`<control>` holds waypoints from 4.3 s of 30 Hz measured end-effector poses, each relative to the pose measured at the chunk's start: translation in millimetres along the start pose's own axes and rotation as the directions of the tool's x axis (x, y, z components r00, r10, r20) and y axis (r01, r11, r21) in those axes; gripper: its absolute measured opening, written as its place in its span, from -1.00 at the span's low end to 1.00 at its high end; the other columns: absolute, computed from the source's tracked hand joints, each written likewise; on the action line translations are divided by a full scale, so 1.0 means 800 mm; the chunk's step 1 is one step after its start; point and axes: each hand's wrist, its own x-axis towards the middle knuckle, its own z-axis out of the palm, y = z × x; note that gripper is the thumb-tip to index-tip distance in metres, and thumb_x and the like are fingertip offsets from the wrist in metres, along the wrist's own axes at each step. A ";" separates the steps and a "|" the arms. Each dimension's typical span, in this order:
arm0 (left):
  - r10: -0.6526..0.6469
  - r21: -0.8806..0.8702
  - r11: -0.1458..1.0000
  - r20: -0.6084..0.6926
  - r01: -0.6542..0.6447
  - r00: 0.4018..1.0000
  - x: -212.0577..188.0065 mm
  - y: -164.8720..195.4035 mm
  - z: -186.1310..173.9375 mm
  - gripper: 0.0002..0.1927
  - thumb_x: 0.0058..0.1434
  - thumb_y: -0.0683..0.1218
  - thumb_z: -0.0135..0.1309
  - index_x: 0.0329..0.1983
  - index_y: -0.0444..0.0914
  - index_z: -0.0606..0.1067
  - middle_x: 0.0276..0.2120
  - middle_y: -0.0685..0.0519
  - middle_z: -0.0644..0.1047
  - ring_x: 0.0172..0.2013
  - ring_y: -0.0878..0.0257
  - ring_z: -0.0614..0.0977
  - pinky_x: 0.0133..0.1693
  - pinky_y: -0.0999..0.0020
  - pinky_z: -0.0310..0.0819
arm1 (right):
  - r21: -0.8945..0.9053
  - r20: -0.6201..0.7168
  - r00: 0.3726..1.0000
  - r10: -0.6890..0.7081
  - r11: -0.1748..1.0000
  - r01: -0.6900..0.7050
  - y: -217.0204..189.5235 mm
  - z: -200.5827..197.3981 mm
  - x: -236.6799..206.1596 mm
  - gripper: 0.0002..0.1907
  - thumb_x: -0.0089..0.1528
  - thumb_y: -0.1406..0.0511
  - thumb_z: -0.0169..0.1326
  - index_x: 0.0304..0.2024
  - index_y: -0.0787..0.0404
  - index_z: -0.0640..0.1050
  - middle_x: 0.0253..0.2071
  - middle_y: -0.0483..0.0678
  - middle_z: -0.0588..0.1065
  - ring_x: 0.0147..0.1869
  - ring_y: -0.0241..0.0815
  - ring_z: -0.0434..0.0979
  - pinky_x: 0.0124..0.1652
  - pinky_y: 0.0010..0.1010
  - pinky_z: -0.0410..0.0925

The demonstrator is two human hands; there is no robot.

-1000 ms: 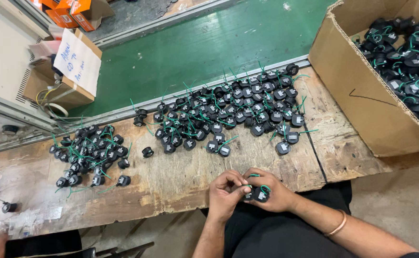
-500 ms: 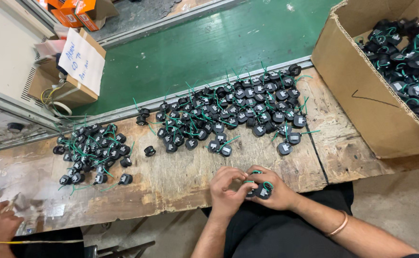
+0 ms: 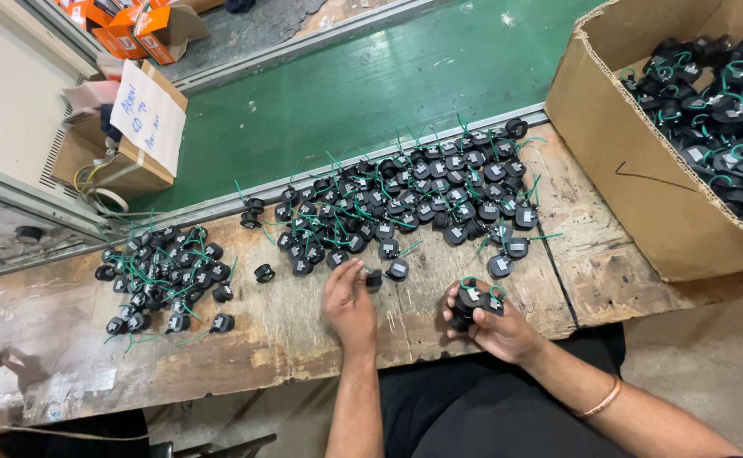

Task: The person picks up black plug adapters with green cords from a cardboard box and the workbench, coils and arranges each cord around its adapter by hand, and places the finished units in rows on the bench. A coworker at the left handles similar items.

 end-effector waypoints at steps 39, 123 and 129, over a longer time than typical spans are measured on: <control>-0.033 -0.252 0.962 0.265 0.102 0.964 -0.073 0.092 0.021 -0.81 0.08 -0.18 0.40 -0.39 -0.31 0.56 -0.36 -0.01 0.69 -0.28 0.24 0.76 -0.23 0.35 0.61 | -0.782 -0.071 0.976 -0.206 0.619 0.074 0.001 0.013 0.001 -0.46 0.06 0.40 0.31 0.06 0.23 0.40 -0.01 -0.02 0.52 0.12 -0.22 0.49 0.12 -0.31 0.38; 0.307 -0.287 0.930 0.264 -0.229 0.914 -0.035 0.083 -0.023 -0.77 0.24 -0.34 0.16 -0.09 -0.25 0.62 -0.22 0.06 0.69 0.03 0.10 0.68 0.06 0.23 0.59 | -0.345 -0.016 1.000 0.021 0.938 -0.025 0.007 -0.006 -0.001 -0.34 0.14 0.20 0.40 0.18 0.30 0.42 0.16 -0.02 0.40 0.25 -0.18 0.40 0.19 -0.28 0.31; 0.444 -0.311 0.887 0.368 -0.342 0.817 -0.017 0.094 -0.043 -0.72 0.06 -0.34 0.25 -0.16 -0.22 0.63 -0.19 0.05 0.67 0.02 0.04 0.65 0.07 0.19 0.57 | -0.377 -0.017 1.000 -0.021 0.926 0.013 0.008 -0.006 0.000 -0.38 0.15 0.19 0.40 0.14 0.31 0.43 0.18 -0.02 0.39 0.29 -0.17 0.38 0.24 -0.25 0.28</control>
